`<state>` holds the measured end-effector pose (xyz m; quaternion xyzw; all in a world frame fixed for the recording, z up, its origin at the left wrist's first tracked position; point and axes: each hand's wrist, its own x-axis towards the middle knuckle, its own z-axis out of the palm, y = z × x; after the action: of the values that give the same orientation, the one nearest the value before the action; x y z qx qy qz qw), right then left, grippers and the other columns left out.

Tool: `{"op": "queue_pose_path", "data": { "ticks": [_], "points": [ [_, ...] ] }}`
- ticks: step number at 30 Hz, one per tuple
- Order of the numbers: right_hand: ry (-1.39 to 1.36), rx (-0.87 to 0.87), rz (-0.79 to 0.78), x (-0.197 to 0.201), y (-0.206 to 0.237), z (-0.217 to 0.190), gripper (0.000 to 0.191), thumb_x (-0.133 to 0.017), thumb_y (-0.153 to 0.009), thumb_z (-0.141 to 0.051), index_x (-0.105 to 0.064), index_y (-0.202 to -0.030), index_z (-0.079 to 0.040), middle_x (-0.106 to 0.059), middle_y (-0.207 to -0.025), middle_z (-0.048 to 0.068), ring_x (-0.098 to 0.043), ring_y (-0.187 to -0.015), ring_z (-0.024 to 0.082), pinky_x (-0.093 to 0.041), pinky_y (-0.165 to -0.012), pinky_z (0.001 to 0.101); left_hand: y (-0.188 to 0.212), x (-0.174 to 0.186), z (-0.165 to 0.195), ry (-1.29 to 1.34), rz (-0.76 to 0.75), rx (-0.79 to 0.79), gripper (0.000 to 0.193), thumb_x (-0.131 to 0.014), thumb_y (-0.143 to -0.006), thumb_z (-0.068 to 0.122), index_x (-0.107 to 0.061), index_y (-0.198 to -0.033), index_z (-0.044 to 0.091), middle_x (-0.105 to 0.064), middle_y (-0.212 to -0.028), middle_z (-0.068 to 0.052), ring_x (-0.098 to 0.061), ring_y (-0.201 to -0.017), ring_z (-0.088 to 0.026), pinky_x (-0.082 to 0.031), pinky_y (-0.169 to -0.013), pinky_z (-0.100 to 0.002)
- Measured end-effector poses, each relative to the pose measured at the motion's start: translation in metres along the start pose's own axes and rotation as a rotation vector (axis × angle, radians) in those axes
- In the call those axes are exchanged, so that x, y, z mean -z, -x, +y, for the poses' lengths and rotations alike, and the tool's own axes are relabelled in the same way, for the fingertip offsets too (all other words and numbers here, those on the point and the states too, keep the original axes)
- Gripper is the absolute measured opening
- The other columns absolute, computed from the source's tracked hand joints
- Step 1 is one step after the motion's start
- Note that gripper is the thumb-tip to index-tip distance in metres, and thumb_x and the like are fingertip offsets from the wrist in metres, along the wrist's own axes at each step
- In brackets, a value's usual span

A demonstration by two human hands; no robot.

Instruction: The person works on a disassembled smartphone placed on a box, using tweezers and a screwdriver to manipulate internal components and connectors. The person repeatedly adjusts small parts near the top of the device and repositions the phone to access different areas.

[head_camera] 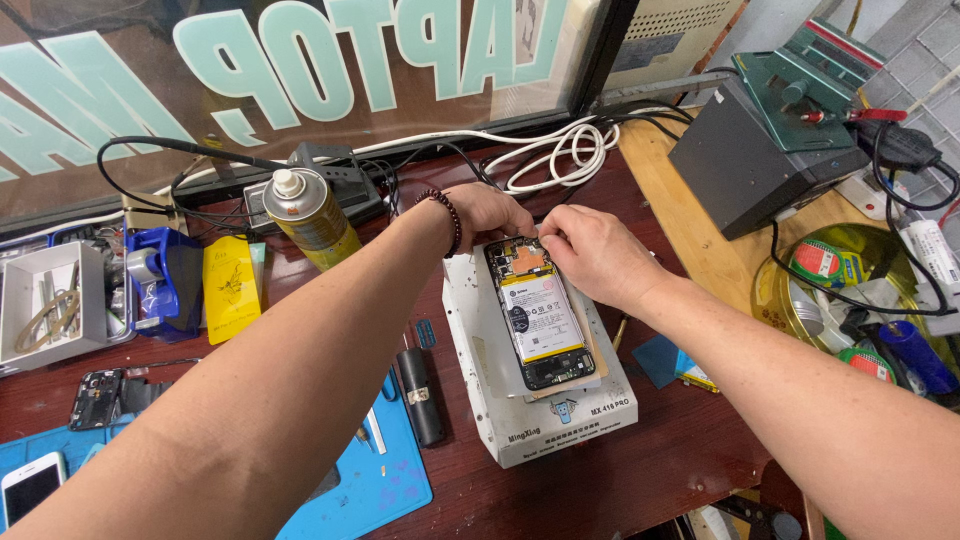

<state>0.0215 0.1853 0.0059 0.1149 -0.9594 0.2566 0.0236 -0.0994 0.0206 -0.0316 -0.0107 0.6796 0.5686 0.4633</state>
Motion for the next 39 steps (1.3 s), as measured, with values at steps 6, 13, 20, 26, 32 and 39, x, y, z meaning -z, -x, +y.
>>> {"op": "queue_pose_path", "data": {
  "ticks": [6, 13, 20, 26, 32, 39],
  "points": [
    [-0.018, 0.056, 0.066, -0.002, 0.004, 0.001, 0.013, -0.064, -0.095, -0.015, -0.067, -0.098, -0.003, -0.070, -0.096, 0.014, -0.070, -0.088, 0.033, -0.056, -0.075, 0.0429, 0.007, 0.000, 0.002, 0.002, 0.014, -0.021, 0.009, -0.078, -0.072, 0.001, -0.074, -0.079, -0.001, -0.075, -0.081, -0.014, -0.069, -0.065, -0.019, -0.060, -0.057, -0.034],
    [-0.031, 0.092, 0.159, 0.002, 0.024, -0.011, 0.014, -0.064, -0.094, -0.010, -0.072, -0.104, -0.006, -0.071, -0.097, 0.012, -0.071, -0.086, 0.032, -0.058, -0.074, 0.0399, 0.001, 0.000, -0.005, -0.061, 0.028, -0.166, 0.013, -0.082, -0.070, 0.001, -0.075, -0.081, 0.001, -0.076, -0.082, -0.012, -0.067, -0.066, -0.018, -0.059, -0.058, -0.033],
    [0.008, 0.143, 0.223, 0.001, 0.042, -0.021, 0.027, -0.061, -0.091, -0.002, -0.072, -0.116, -0.001, -0.070, -0.108, 0.014, -0.071, -0.090, 0.033, -0.059, -0.077, 0.0404, -0.002, 0.001, -0.006, -0.043, 0.016, -0.135, 0.016, -0.082, -0.068, -0.001, -0.075, -0.082, -0.001, -0.077, -0.084, -0.015, -0.070, -0.066, -0.020, -0.060, -0.058, -0.036],
    [0.107, 0.184, 0.208, -0.005, 0.043, -0.021, 0.026, -0.064, -0.088, -0.003, -0.073, -0.113, 0.000, -0.069, -0.105, 0.013, -0.069, -0.095, 0.032, -0.058, -0.081, 0.0413, -0.003, 0.000, -0.006, -0.078, 0.042, -0.168, 0.016, -0.083, -0.070, 0.002, -0.076, -0.084, 0.001, -0.078, -0.087, -0.013, -0.071, -0.070, -0.019, -0.061, -0.062, -0.034],
    [0.173, 0.108, 0.149, -0.006, 0.040, -0.026, 0.028, -0.065, -0.086, -0.005, -0.073, -0.113, -0.001, -0.068, -0.104, 0.012, -0.068, -0.098, 0.030, -0.057, -0.083, 0.0415, 0.003, 0.000, -0.004, -0.147, 0.088, -0.145, 0.015, -0.084, -0.073, 0.006, -0.077, -0.086, 0.004, -0.077, -0.089, -0.011, -0.069, -0.073, -0.018, -0.060, -0.067, -0.033],
    [0.214, 0.107, 0.160, -0.004, 0.039, -0.029, 0.025, -0.063, -0.088, -0.006, -0.074, -0.110, -0.002, -0.069, -0.104, 0.011, -0.068, -0.099, 0.029, -0.058, -0.083, 0.0424, 0.007, -0.001, -0.006, -0.082, 0.034, -0.171, 0.012, -0.083, -0.072, 0.005, -0.074, -0.080, 0.005, -0.077, -0.085, -0.010, -0.070, -0.070, -0.018, -0.062, -0.066, -0.033]
  ]
}}
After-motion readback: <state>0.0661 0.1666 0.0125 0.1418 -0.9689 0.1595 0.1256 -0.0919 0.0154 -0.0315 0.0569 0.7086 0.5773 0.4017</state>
